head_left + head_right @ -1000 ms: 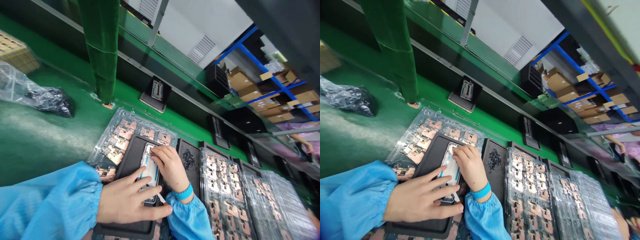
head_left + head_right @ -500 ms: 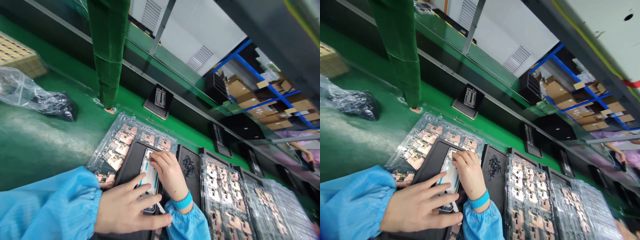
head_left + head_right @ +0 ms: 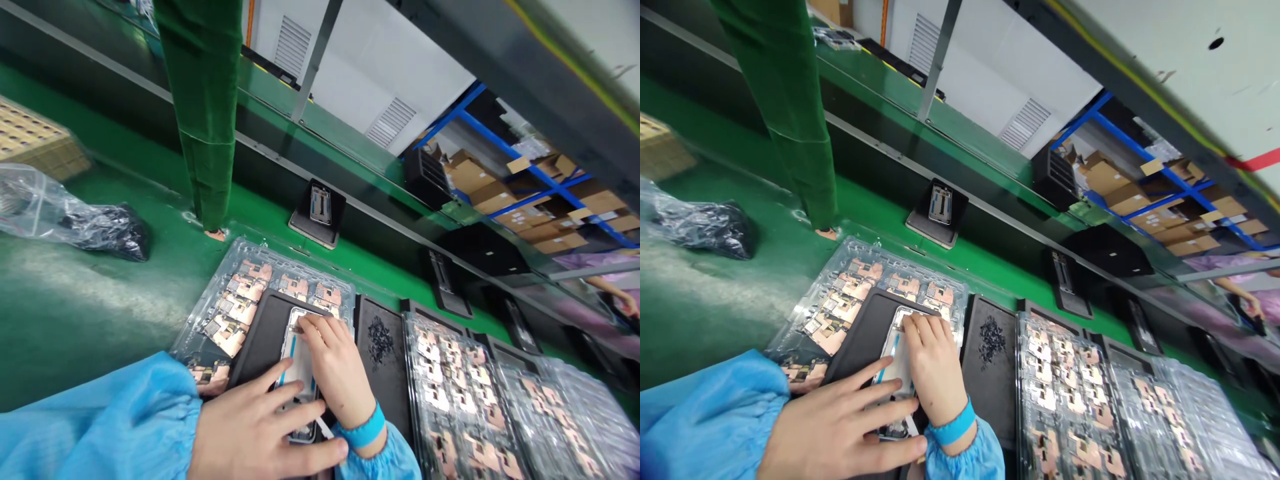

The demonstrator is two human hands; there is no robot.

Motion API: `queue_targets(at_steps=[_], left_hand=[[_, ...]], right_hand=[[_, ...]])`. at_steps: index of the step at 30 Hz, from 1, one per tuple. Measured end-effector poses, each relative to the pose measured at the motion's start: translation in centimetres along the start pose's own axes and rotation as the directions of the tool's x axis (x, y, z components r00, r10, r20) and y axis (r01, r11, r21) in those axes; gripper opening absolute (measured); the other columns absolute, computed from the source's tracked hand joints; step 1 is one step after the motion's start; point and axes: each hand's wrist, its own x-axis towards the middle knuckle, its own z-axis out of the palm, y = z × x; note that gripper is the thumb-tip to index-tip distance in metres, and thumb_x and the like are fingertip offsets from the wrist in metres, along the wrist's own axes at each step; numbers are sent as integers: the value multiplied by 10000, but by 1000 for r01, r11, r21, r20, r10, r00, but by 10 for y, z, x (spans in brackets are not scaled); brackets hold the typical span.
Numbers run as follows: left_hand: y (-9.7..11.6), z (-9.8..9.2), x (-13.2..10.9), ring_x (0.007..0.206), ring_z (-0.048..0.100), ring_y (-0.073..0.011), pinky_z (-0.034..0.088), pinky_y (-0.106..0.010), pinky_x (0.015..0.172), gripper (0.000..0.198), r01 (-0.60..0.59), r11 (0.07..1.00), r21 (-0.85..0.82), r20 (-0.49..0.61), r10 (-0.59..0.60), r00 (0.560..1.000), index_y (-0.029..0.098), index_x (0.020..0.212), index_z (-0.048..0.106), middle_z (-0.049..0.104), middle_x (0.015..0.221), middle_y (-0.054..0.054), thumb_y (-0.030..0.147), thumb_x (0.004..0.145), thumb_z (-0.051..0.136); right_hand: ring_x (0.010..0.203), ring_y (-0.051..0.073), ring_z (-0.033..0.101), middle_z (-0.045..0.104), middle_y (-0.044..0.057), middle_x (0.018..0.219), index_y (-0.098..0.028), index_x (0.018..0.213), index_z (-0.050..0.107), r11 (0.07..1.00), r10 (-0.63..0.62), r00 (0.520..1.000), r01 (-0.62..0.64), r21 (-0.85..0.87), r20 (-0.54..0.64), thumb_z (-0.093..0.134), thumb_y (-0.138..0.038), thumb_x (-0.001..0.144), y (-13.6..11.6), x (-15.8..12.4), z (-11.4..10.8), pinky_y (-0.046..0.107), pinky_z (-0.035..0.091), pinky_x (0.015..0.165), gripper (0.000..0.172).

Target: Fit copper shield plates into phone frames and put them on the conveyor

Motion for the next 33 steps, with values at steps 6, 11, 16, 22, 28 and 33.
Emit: queue_targets(at_steps=[6,11,16,22,28,33], left_hand=[[-3,-9,3,1262,600,-243,434,-452,1161,616,24,998,-53,161,-15,987,253,1554,390,615,1409,-76,196,964,557],[-4,-11,3,1365,522,-284,434,-440,1143,654,95,995,39,102,-98,990,160,1562,362,532,1515,-109,176,935,548],[-30,-20,-4,1216,614,-308,463,-492,1038,451,339,923,181,-31,-339,940,100,1439,497,644,1367,-128,308,1043,440],[-60,-31,-14,761,716,-259,449,-352,617,414,683,672,285,97,-730,677,216,1003,679,746,946,-47,478,1054,362],[-57,-35,-6,742,704,-268,362,-338,597,429,754,596,276,274,-800,533,238,953,650,733,881,-28,511,1043,331],[-58,-39,-1,769,691,-268,343,-334,617,361,792,567,225,296,-814,499,240,885,588,725,916,-25,488,1014,360]], right_hand=[[1101,265,659,700,104,1277,-174,1277,649,980,4,998,8,196,-60,435,3,969,19,-11,-4,435,542,934,415],[1208,234,637,655,108,1368,-209,1397,560,918,13,988,50,394,-155,346,-16,987,35,-23,-2,438,518,987,501],[1218,238,625,657,112,1352,-218,1412,519,905,11,974,86,416,-226,332,35,968,34,-28,2,438,514,951,544],[1263,278,530,632,119,1326,-209,1366,578,950,45,965,39,309,-259,374,37,952,34,-31,4,499,474,1040,524],[1314,362,445,513,161,1448,-285,1410,603,998,61,996,-60,6,-68,488,74,863,21,-23,9,566,470,1018,664],[1299,392,448,499,169,1450,-293,1419,587,995,99,995,-99,-29,-1,535,77,832,13,-17,7,589,465,1011,696]])
